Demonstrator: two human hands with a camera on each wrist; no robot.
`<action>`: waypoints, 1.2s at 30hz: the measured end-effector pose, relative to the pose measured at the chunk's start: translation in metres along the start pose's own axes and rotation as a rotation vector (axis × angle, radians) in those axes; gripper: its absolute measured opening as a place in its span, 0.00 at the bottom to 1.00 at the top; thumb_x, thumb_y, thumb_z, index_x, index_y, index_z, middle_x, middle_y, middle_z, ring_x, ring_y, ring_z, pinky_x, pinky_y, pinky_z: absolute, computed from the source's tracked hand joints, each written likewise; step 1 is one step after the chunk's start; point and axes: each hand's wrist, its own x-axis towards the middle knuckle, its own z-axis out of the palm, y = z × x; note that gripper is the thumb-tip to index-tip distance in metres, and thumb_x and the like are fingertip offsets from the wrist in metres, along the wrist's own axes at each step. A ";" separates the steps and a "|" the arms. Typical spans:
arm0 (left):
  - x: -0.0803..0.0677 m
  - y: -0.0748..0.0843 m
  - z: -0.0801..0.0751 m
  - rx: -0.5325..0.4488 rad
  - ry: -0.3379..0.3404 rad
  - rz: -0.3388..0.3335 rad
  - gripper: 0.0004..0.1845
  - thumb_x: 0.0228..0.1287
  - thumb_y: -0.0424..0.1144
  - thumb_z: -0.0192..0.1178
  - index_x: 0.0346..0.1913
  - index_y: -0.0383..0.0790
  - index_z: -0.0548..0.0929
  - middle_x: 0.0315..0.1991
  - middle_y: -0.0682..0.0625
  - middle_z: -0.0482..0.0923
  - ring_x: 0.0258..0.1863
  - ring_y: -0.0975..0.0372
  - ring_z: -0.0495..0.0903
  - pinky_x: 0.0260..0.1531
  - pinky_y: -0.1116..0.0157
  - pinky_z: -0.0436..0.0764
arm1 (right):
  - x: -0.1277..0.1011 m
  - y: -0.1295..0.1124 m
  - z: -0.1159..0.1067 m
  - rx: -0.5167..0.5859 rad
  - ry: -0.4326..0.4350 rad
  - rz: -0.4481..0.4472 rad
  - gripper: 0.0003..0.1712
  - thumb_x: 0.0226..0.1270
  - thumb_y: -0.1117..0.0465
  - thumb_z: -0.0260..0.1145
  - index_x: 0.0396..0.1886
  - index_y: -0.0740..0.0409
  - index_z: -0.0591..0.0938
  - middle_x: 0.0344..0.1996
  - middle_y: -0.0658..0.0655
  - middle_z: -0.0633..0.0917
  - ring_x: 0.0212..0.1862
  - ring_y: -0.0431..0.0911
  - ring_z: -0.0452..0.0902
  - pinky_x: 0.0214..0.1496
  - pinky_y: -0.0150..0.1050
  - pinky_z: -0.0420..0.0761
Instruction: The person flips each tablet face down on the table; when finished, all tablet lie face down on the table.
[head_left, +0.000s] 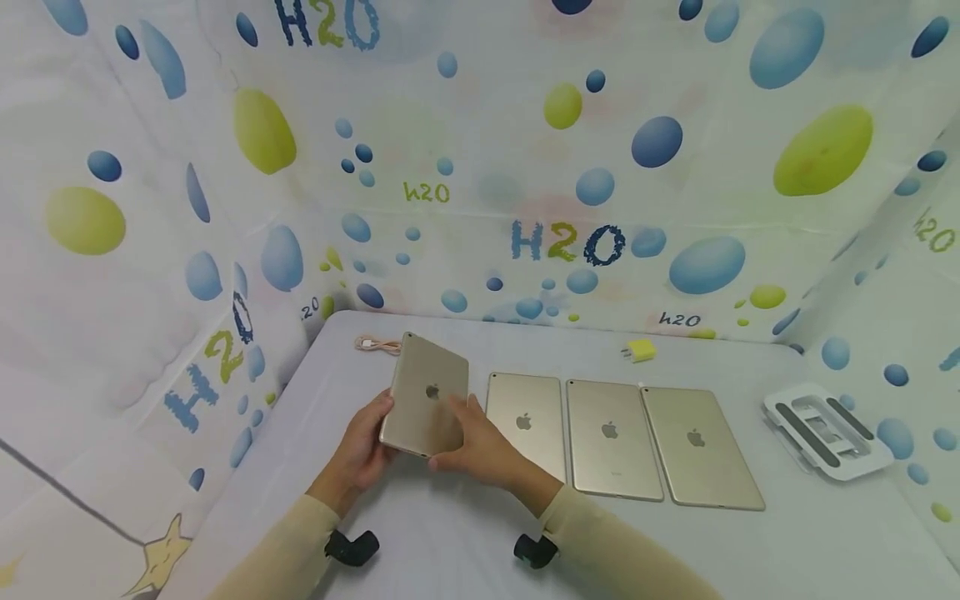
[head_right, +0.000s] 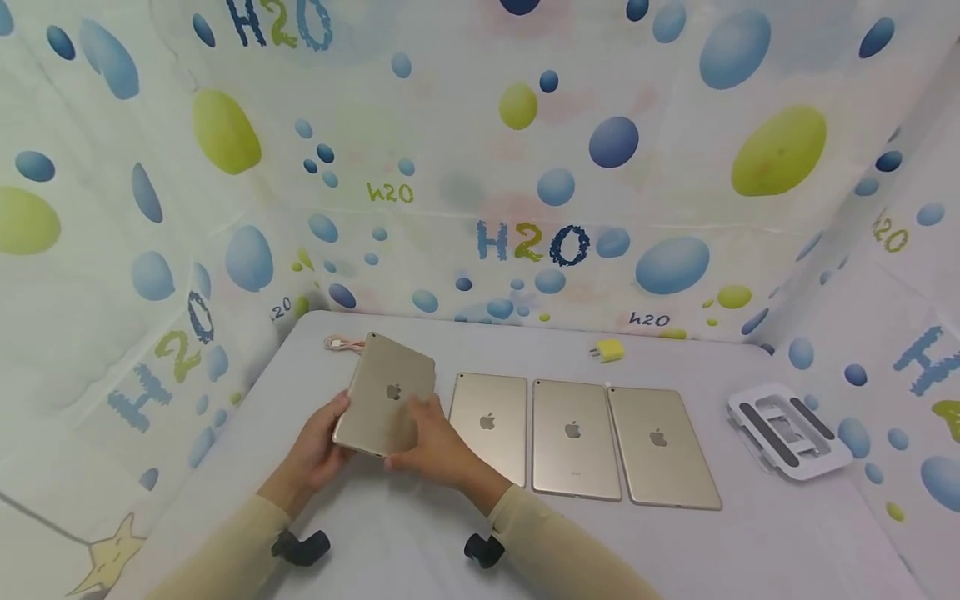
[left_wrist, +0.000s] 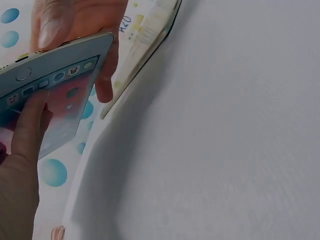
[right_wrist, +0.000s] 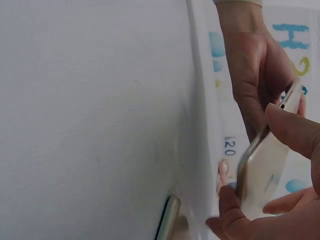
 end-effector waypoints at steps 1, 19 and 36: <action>0.001 0.000 -0.001 0.019 0.033 0.007 0.18 0.84 0.42 0.39 0.68 0.43 0.67 0.49 0.53 0.84 0.45 0.64 0.85 0.43 0.66 0.86 | 0.000 0.001 0.000 -0.004 0.007 0.019 0.64 0.52 0.51 0.82 0.82 0.59 0.55 0.80 0.67 0.55 0.79 0.60 0.54 0.75 0.58 0.64; 0.006 -0.001 -0.019 0.889 0.463 -0.126 0.19 0.72 0.34 0.61 0.61 0.27 0.80 0.51 0.38 0.83 0.43 0.61 0.82 0.41 0.69 0.83 | 0.005 0.012 0.011 -0.166 0.040 0.143 0.61 0.46 0.57 0.84 0.77 0.69 0.61 0.74 0.73 0.64 0.74 0.63 0.63 0.76 0.54 0.65; 0.010 0.000 -0.010 1.145 0.465 -0.156 0.15 0.67 0.34 0.65 0.52 0.28 0.85 0.49 0.37 0.86 0.44 0.55 0.85 0.43 0.59 0.86 | 0.003 0.006 0.001 -0.208 0.012 0.156 0.51 0.53 0.56 0.80 0.72 0.73 0.68 0.70 0.74 0.70 0.70 0.65 0.69 0.72 0.56 0.71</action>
